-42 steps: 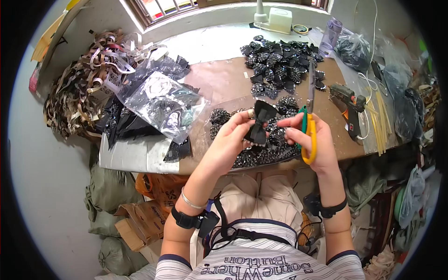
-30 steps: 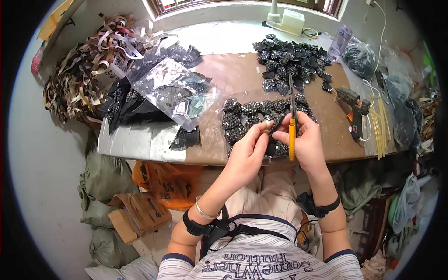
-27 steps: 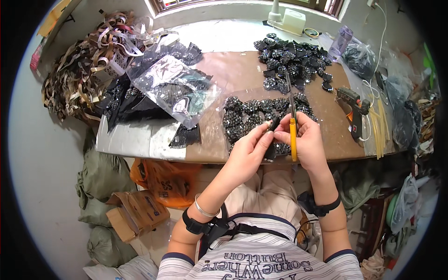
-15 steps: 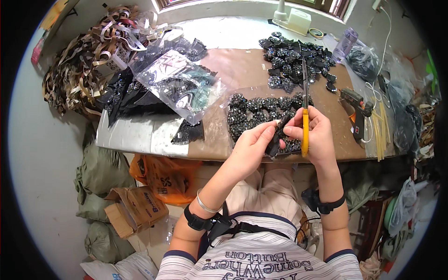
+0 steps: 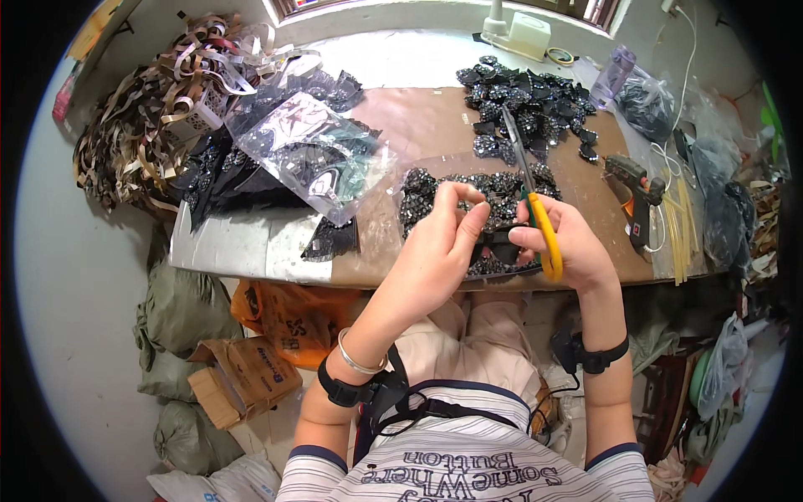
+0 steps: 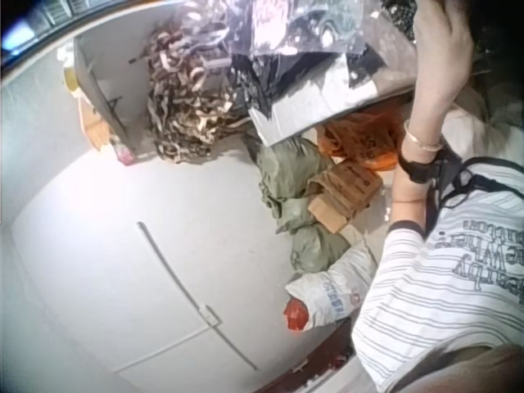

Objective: The person uses yellow-handled scissors to cut small pieces of black sequined fabric. They repeatedly pick up a piece, trim it, and place the cut piece on the table, continuing this process for the duration of the clip.

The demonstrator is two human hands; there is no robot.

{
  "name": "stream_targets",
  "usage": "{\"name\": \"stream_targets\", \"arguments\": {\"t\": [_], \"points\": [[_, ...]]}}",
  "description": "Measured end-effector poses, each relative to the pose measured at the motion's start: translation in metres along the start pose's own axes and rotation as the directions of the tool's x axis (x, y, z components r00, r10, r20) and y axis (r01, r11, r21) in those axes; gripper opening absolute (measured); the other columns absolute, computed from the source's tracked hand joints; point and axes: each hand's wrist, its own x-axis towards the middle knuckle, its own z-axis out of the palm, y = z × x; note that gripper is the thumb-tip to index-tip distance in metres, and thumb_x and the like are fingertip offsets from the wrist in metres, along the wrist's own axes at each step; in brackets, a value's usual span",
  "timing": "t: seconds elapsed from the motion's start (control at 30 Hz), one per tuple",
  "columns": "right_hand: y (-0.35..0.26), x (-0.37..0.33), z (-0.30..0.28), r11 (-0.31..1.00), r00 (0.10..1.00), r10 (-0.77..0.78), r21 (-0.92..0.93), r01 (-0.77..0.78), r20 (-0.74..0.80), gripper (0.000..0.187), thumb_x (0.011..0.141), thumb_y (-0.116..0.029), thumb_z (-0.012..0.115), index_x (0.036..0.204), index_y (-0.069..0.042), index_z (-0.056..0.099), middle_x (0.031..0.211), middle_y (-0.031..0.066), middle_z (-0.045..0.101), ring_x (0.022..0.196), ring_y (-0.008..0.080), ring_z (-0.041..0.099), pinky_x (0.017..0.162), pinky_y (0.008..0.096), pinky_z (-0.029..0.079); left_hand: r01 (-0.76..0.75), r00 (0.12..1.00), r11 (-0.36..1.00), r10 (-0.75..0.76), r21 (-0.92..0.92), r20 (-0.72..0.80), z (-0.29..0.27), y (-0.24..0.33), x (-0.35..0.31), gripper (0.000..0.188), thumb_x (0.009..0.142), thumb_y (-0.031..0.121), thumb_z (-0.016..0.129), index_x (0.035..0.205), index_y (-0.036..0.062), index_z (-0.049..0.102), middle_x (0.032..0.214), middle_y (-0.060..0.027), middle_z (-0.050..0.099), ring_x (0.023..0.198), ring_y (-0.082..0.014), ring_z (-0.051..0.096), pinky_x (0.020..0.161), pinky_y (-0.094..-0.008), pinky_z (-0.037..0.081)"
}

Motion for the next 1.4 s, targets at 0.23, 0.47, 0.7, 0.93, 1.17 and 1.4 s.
{"name": "stream_targets", "arguments": {"t": [0.23, 0.47, 0.7, 0.93, 1.17, 1.4], "points": [[0.009, -0.008, -0.004, 0.991, 0.982, -0.119, 0.041, 0.126, -0.148, 0.035, 0.072, -0.002, 0.076, 0.098, -0.007, 0.053, 0.085, 0.0016, 0.057, 0.070, 0.0113, 0.060, 0.062, 0.0242, 0.051, -0.391, 0.866, 0.837, 0.475, 0.384, -0.153, -0.002, -0.002, -0.005, 0.027, 0.072, -0.001, 0.076, 0.095, 0.0051, 0.064, 0.105, -0.0095, 0.059, 0.084, -0.0202, 0.062, 0.071, -0.0330, 0.052], [0.032, -0.010, -0.006, 0.977, 0.971, -0.171, 0.096, 0.188, -0.167, 0.035, 0.072, 0.002, 0.071, 0.100, -0.006, 0.051, 0.091, 0.0042, 0.059, 0.073, 0.0148, 0.062, 0.068, 0.0277, 0.051, -0.300, 0.882, 0.859, 0.416, 0.414, -0.224, 0.008, -0.012, -0.006, 0.029, 0.068, -0.001, 0.079, 0.093, 0.0036, 0.066, 0.103, -0.0086, 0.061, 0.083, -0.0194, 0.065, 0.069, -0.0294, 0.055], [0.041, -0.018, -0.004, 0.955, 0.983, -0.104, 0.259, 0.142, -0.153, 0.035, 0.074, 0.002, 0.068, 0.103, -0.004, 0.050, 0.090, 0.0089, 0.062, 0.075, 0.0185, 0.064, 0.069, 0.0297, 0.053, -0.299, 0.894, 0.859, 0.404, 0.415, -0.192, 0.014, -0.008, -0.005, 0.035, 0.067, -0.006, 0.078, 0.097, 0.0038, 0.063, 0.103, -0.0081, 0.058, 0.081, -0.0185, 0.066, 0.073, -0.0286, 0.057], [0.039, -0.025, 0.003, 0.928, 0.967, -0.108, 0.324, 0.182, -0.232, 0.035, 0.078, 0.000, 0.071, 0.105, -0.005, 0.050, 0.090, 0.0079, 0.062, 0.078, 0.0185, 0.064, 0.069, 0.0332, 0.057, -0.372, 0.847, 0.785, 0.505, 0.495, -0.164, 0.023, -0.007, -0.005, 0.033, 0.067, -0.007, 0.077, 0.095, 0.0043, 0.064, 0.110, -0.0106, 0.052, 0.085, -0.0203, 0.065, 0.068, -0.0306, 0.056], [0.051, -0.025, -0.005, 0.914, 0.959, -0.187, 0.320, 0.249, -0.212, 0.036, 0.078, 0.002, 0.071, 0.104, -0.007, 0.049, 0.097, 0.0125, 0.064, 0.083, 0.0181, 0.064, 0.071, 0.0318, 0.056, -0.294, 0.947, 0.886, 0.320, 0.359, -0.015, 0.016, -0.005, 0.000, 0.027, 0.070, -0.003, 0.077, 0.091, 0.0003, 0.060, 0.108, -0.0121, 0.053, 0.084, -0.0214, 0.065, 0.070, -0.0302, 0.057], [0.050, -0.031, -0.002, 0.925, 0.944, -0.213, 0.258, 0.277, -0.251, 0.038, 0.076, 0.004, 0.071, 0.104, -0.008, 0.047, 0.097, 0.0122, 0.064, 0.087, 0.0170, 0.063, 0.078, 0.0296, 0.052, -0.246, 0.962, 0.941, 0.266, 0.231, -0.058, 0.023, -0.006, 0.002, 0.022, 0.073, -0.002, 0.077, 0.080, -0.0039, 0.056, 0.101, -0.0120, 0.058, 0.081, -0.0177, 0.065, 0.070, -0.0286, 0.057]]}}
